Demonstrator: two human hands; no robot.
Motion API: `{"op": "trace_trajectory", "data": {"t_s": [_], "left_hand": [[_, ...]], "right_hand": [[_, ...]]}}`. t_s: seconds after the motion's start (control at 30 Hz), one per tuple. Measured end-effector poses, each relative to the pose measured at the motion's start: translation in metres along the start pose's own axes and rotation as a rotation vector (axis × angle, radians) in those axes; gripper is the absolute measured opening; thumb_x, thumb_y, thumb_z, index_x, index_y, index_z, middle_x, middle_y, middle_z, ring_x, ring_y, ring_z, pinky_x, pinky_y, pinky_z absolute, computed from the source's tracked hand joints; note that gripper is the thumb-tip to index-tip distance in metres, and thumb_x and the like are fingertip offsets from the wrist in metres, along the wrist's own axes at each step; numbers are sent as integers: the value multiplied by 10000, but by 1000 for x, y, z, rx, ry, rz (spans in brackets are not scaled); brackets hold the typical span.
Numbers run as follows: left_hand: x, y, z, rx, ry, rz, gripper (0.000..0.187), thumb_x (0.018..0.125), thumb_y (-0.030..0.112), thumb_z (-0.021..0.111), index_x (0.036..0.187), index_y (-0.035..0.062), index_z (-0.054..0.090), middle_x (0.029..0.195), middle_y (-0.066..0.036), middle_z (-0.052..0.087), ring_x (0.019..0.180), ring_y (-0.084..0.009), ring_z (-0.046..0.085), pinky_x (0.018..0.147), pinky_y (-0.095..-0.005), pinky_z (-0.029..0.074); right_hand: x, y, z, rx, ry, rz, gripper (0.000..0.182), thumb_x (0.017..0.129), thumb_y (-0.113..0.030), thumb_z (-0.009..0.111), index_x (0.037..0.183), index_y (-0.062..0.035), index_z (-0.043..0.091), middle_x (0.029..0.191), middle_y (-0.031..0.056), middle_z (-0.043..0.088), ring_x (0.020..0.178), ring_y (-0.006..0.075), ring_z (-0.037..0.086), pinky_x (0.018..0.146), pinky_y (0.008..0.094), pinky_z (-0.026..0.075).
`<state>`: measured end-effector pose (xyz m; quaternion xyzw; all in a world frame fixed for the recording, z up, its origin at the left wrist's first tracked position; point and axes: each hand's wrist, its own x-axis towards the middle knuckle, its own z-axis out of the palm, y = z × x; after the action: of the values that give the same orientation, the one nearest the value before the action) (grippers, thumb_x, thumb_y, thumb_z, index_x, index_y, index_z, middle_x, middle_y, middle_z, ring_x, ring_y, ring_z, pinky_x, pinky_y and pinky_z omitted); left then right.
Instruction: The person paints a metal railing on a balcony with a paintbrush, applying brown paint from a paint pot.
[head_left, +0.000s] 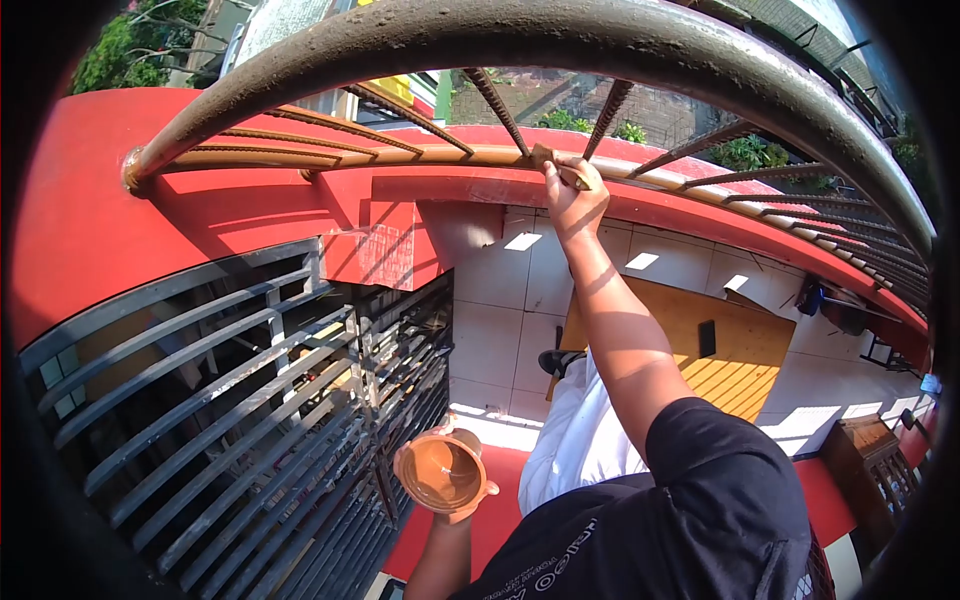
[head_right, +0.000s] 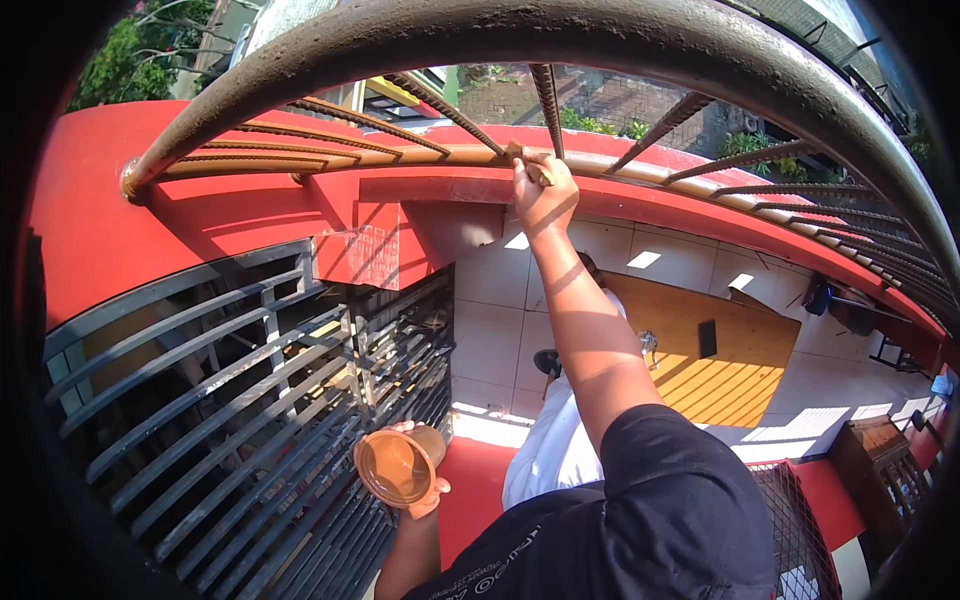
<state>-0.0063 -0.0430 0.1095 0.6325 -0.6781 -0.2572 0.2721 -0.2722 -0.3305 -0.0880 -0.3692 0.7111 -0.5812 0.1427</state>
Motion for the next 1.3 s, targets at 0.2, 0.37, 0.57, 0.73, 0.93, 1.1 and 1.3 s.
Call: {"op": "trace_trajectory", "data": {"t_s": [0.2, 0.37, 0.57, 0.73, 0.93, 1.1, 1.3], "left_hand": [[7, 7, -1, 22, 21, 30, 1301, 617, 829, 693, 1475, -10, 191, 1240, -138, 531, 1089, -285, 587, 957, -435, 497], [12, 11, 2, 132, 17, 79, 1311, 623, 856, 658, 1472, -12, 162, 1191, -129, 566, 1046, -276, 610, 978, -436, 470], [16, 23, 0, 216, -21, 81, 1167, 649, 911, 568, 1395, 52, 308, 1198, -94, 585, 1072, -246, 600, 1062, -449, 345], [6, 19, 20, 29, 211, 0, 1091, 670, 957, 466, 1332, 89, 448, 1212, -65, 593, 1076, -222, 600, 1095, -437, 288], [5, 27, 12, 231, 179, 91, 1079, 669, 921, 543, 1317, 63, 459, 1206, -87, 593, 1081, -228, 598, 1069, -423, 311], [-23, 23, 7, 129, 174, 21, 1131, 643, 800, 730, 1362, 28, 321, 1176, -113, 582, 1087, -241, 593, 1048, -415, 367], [-69, 24, 9, -142, 291, -84, 1147, 607, 652, 855, 1411, 34, 320, 1327, -151, 407, 1242, -285, 455, 1068, -438, 404]], "right_hand": [[-1, 2, -31, -255, 9, -55, 137, 782, -133, 782, 877, -115, 686, 824, 96, 674, 748, 321, 676, 653, 380, 548], [-7, -12, -18, -98, 2, -99, 127, 782, -115, 781, 860, -109, 681, 786, 96, 657, 707, 318, 661, 632, 380, 537], [-1, 8, -21, -203, -28, -100, 127, 810, -147, 760, 900, -114, 677, 827, 88, 650, 727, 335, 660, 635, 399, 539], [-16, -14, -58, -201, -148, -331, 135, 782, -89, 782, 875, -117, 688, 767, 64, 638, 673, 274, 654, 597, 364, 537], [-24, -74, -51, -29, -509, -604, 123, 795, -41, 746, 881, -116, 700, 794, 58, 639, 695, 255, 660, 577, 354, 530], [-45, -122, -53, 89, -598, -566, 149, 776, -51, 791, 896, -89, 712, 845, 67, 669, 724, 249, 676, 641, 329, 554], [-73, -198, -118, 153, -714, -39, 205, 785, -84, 834, 908, -13, 687, 836, 87, 708, 769, 160, 693, 717, 277, 548]]}}
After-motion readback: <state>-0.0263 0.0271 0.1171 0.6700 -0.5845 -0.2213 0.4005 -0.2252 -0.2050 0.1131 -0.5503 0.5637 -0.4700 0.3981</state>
